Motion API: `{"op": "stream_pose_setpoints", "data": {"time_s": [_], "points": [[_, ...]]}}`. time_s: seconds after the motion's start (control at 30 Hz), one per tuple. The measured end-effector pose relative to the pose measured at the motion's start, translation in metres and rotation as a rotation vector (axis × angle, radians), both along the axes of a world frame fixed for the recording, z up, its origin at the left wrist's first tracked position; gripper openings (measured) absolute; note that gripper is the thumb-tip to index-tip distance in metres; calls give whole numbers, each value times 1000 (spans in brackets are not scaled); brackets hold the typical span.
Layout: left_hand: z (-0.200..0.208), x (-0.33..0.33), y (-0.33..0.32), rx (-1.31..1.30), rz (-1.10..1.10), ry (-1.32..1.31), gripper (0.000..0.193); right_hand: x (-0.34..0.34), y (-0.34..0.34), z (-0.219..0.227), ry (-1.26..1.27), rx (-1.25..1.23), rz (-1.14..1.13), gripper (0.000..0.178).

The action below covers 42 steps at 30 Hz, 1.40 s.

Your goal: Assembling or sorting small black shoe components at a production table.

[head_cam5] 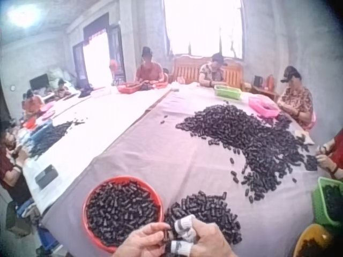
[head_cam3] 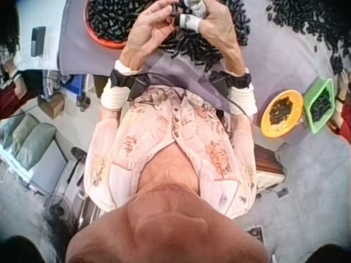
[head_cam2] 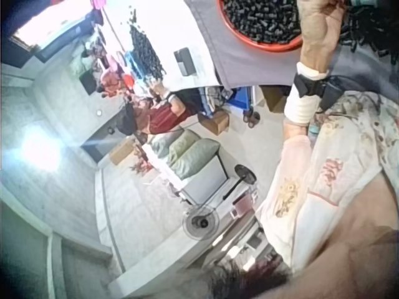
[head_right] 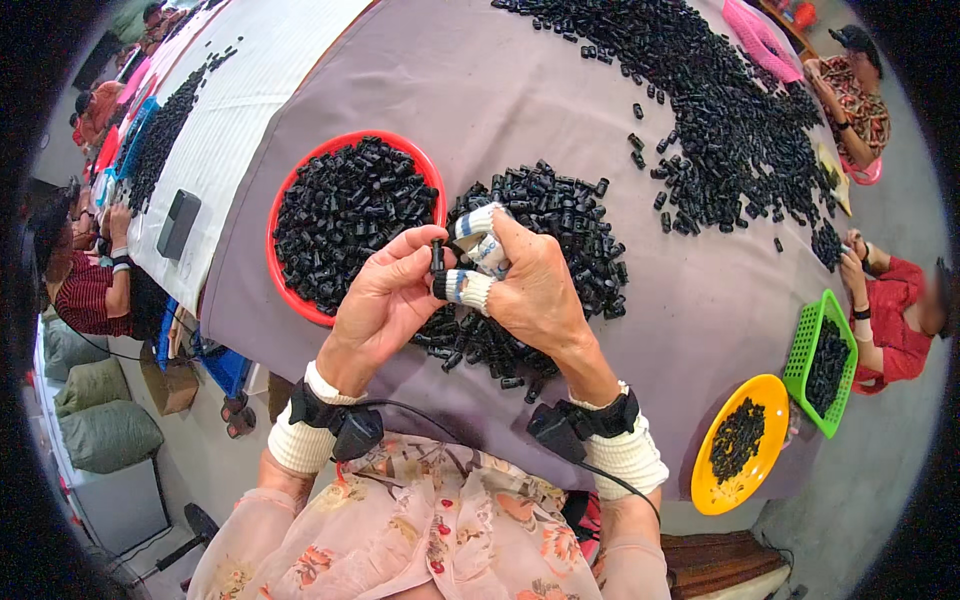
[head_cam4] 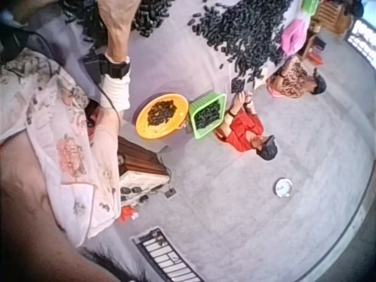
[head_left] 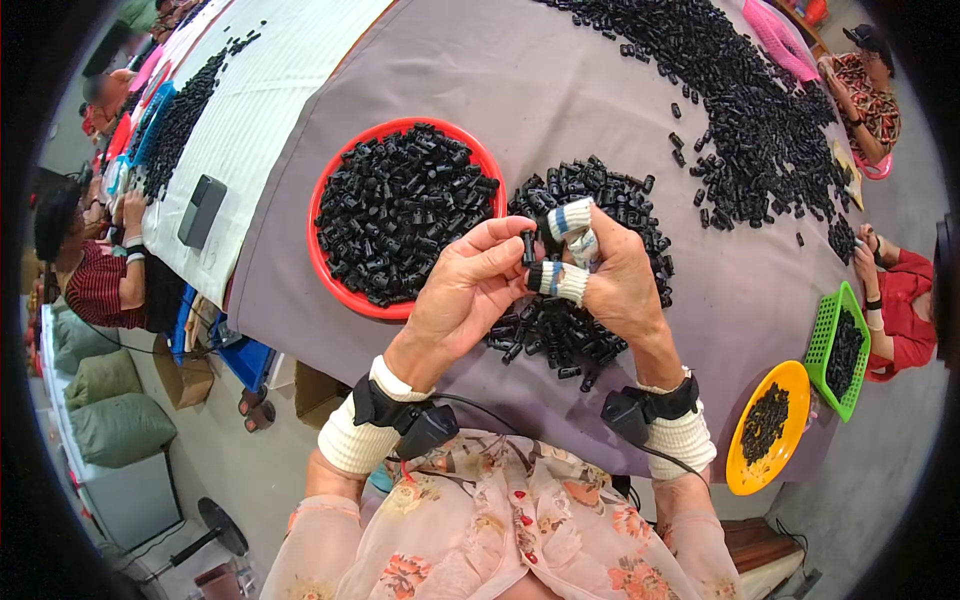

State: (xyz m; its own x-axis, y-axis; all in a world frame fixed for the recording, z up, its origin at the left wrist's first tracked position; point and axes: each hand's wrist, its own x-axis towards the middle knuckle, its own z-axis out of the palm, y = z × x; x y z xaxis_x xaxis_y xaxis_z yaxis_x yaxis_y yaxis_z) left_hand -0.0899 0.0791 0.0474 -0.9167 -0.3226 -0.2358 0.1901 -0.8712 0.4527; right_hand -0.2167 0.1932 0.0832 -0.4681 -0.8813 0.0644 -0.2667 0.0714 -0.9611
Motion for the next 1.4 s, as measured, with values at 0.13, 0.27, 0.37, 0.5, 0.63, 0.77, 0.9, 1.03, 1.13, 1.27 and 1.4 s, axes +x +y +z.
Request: {"op": "stream_pose_setpoints", "data": {"time_s": [0.13,0.27,0.37,0.5,0.63,0.77,0.9,1.03,1.13,1.27,1.4], "points": [[1,3,0,-46,-23,-12,21,1,-1,-2,63,-9,0,34],[6,3,2,-147,9,-138,19,3,-3,-3,125,-17,39,34],[8,2,3,-151,12,-140,20,2,-2,-4,146,-10,16,34],[7,4,4,-142,23,-126,24,3,-4,-5,170,-16,4,35],[7,9,4,-138,27,-122,25,6,-4,-6,162,-16,24,37],[5,11,-2,-148,57,-151,22,8,-8,-8,141,-3,12,33],[11,20,-26,-389,246,-256,20,-1,-1,-12,147,63,-51,29],[5,42,-61,-593,393,-350,22,-14,8,-17,103,115,-102,29],[0,55,-83,-659,422,-382,24,-20,14,-20,51,142,-131,28],[-1,59,-95,-797,472,-451,28,-27,26,-24,-23,153,-136,25],[-6,61,-101,-1226,556,-605,33,-32,36,-29,-44,160,-164,22]]}}
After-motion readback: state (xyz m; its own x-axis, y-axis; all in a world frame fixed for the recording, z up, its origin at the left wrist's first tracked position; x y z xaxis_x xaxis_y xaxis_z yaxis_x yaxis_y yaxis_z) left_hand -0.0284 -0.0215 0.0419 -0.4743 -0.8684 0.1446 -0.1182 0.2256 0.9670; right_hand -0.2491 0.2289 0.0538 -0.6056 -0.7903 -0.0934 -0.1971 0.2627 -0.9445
